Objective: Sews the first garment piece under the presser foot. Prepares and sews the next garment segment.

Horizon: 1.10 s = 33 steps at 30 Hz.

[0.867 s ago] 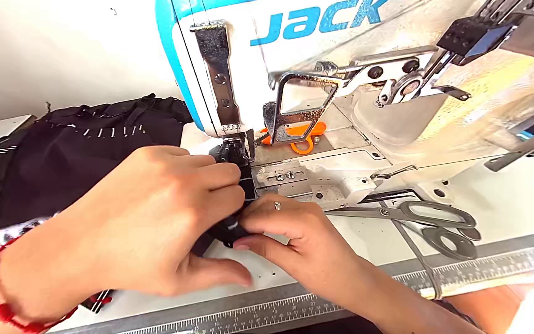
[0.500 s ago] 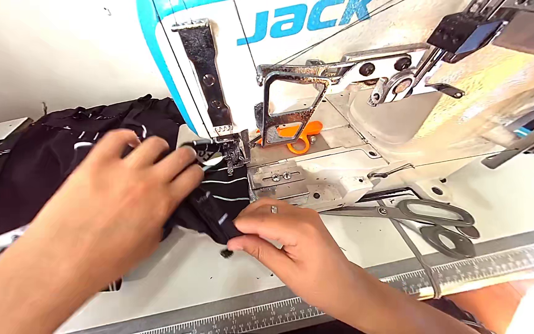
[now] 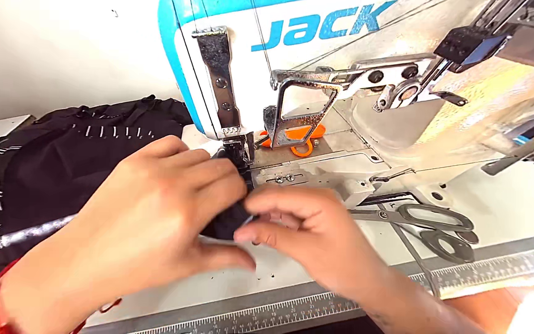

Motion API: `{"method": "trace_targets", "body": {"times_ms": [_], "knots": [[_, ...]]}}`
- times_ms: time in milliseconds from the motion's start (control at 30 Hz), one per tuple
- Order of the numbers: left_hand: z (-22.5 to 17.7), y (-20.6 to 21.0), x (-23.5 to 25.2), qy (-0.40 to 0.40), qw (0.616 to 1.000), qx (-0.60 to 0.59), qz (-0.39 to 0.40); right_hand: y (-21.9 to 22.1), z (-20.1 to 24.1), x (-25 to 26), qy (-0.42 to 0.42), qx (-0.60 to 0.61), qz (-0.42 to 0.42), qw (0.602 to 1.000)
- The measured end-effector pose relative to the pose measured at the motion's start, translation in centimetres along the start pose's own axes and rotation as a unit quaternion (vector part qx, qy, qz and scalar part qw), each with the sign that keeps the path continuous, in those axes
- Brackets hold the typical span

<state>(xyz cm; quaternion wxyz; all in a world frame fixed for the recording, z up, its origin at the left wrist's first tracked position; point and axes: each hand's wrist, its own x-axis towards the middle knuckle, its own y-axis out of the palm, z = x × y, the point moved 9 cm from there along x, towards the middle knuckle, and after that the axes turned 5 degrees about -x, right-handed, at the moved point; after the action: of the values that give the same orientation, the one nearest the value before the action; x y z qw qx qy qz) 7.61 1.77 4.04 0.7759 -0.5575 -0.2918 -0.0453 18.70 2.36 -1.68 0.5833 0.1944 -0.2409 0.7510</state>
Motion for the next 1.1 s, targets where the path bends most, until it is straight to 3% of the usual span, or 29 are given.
{"method": "trace_targets", "body": {"times_ms": [100, 233, 367, 567, 1100], "knots": [[1.3, 1.7, -0.2, -0.041, 0.999, -0.002, -0.010, -0.8, 0.6, 0.7, 0.052, 0.054, -0.040, 0.996], [-0.5, 2.4, -3.0, -0.021, 1.000, 0.020, 0.008, 1.4, 0.7, -3.9, -0.083, -0.089, -0.032, 0.992], [-2.1, 3.6, -4.7, -0.020, 0.995, 0.095, 0.006, 2.4, -0.3, -6.7, -0.107, -0.164, -0.048, 0.980], [-0.5, 3.7, -3.1, -0.031, 0.993, 0.111, 0.005, 1.3, -0.4, -4.6, -0.145, -0.221, -0.091, 0.960], [1.2, 4.4, -2.1, -0.041, 0.992, 0.119, 0.024, 0.6, -0.8, -2.9, -0.108, -0.287, -0.110, 0.945]]}}
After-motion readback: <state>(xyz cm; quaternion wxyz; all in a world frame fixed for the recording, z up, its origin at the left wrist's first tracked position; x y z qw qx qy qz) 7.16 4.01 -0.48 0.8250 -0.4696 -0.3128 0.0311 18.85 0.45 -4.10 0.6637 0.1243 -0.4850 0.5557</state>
